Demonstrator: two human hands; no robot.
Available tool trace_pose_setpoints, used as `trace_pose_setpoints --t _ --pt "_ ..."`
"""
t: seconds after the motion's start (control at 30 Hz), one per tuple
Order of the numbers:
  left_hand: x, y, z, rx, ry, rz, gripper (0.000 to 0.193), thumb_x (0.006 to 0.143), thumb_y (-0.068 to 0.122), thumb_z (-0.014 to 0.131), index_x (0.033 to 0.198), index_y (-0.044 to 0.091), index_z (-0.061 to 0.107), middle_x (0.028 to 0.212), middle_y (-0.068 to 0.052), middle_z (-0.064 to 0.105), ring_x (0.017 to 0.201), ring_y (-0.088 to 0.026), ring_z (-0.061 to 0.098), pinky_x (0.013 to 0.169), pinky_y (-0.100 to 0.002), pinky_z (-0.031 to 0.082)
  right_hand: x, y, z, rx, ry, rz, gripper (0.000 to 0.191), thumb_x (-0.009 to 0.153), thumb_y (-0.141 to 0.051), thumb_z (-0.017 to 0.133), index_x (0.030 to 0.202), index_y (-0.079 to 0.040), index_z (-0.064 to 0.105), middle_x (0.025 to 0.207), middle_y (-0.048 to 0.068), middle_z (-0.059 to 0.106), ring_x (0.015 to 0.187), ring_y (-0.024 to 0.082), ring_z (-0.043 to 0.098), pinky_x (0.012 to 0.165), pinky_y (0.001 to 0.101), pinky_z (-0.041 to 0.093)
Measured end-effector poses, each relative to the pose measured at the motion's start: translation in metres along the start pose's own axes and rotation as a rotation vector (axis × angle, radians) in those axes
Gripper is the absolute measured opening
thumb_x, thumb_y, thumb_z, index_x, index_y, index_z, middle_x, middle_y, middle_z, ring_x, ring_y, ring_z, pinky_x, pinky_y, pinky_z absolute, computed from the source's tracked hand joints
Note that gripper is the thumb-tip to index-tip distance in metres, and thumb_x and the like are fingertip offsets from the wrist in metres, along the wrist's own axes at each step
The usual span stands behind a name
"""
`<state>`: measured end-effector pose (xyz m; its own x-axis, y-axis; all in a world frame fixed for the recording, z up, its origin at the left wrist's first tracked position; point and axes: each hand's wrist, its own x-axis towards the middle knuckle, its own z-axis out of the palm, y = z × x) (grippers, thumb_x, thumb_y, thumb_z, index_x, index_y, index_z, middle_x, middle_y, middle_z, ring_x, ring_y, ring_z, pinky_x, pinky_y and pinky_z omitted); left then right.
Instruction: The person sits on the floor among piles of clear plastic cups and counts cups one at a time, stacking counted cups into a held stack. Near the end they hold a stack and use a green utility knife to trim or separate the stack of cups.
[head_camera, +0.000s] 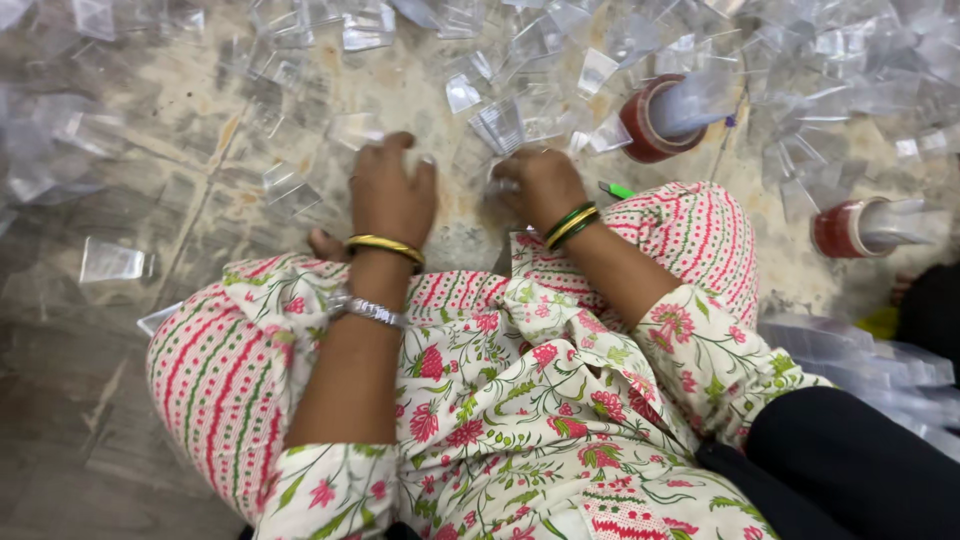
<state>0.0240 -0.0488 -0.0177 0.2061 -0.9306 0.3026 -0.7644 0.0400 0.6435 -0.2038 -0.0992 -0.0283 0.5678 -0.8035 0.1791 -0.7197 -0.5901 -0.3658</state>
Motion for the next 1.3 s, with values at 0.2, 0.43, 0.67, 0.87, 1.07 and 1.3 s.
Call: trace_pose_setpoints --t 0.2,0.43,0.67,0.87,1.07,1.3 --pt "-0.009 0.026 0.004 0.362 -0.380 0.009 0.038 0.085 0.031 0.074 0.117 0.013 0.068 0.125 -0.020 0.058 0.133 -0.049 0.044 0.099 -0.066 0.037 -0.001 0.031 0.005 0.531 0.040 0.397 0.014 0.087 -0.009 0.079 0.101 -0.006 0.079 0.084 0.006 0.077 0.070 0.014 0.069 0.064 0.0304 0.057" --pt "-0.010 0.032 0.004 0.430 -0.322 0.067 0.024 0.086 0.019 0.068 0.109 0.013 0.069 0.128 -0.020 0.057 0.144 -0.050 0.030 0.110 -0.079 0.013 0.002 0.041 0.008 0.886 0.086 0.552 0.011 0.090 0.001 0.074 0.101 0.001 0.075 0.084 0.005 0.073 0.067 0.010 0.065 0.060 0.0261 0.054" --pt "-0.005 0.030 0.005 0.382 -0.247 0.077 0.022 0.085 0.011 0.063 0.105 0.011 0.071 0.129 -0.021 0.056 0.144 -0.052 0.028 0.109 -0.080 0.009 -0.031 0.028 -0.029 0.930 0.122 0.562 0.016 0.091 0.007 0.067 0.105 0.003 0.073 0.092 0.008 0.076 0.076 0.012 0.071 0.069 0.0272 0.060" --pt "-0.007 0.037 0.009 0.409 -0.190 0.136 0.018 0.089 0.014 0.061 0.103 0.011 0.072 0.133 -0.022 0.056 0.147 -0.050 0.027 0.112 -0.079 0.005 -0.023 0.020 -0.033 0.914 0.176 0.547 0.018 0.092 0.011 0.062 0.107 0.005 0.071 0.092 0.009 0.076 0.078 0.013 0.072 0.069 0.0268 0.061" --pt "-0.018 0.046 0.020 0.591 -0.169 0.201 0.022 0.097 0.021 0.057 0.097 0.010 0.076 0.133 -0.020 0.060 0.151 -0.047 0.028 0.114 -0.079 -0.001 -0.019 0.029 -0.025 0.810 0.199 0.446 0.012 0.096 0.011 0.064 0.105 0.007 0.071 0.091 0.007 0.073 0.075 0.009 0.066 0.067 0.0255 0.056" --pt "-0.015 0.045 0.022 -0.180 -0.326 -0.025 0.039 0.099 0.029 0.060 0.135 0.015 0.065 0.127 -0.018 0.064 0.130 -0.044 0.051 0.125 -0.056 0.026 -0.021 0.044 -0.011 0.816 0.223 0.472 0.018 0.092 0.011 0.065 0.107 0.003 0.073 0.094 0.006 0.075 0.079 0.009 0.069 0.070 0.0252 0.058"
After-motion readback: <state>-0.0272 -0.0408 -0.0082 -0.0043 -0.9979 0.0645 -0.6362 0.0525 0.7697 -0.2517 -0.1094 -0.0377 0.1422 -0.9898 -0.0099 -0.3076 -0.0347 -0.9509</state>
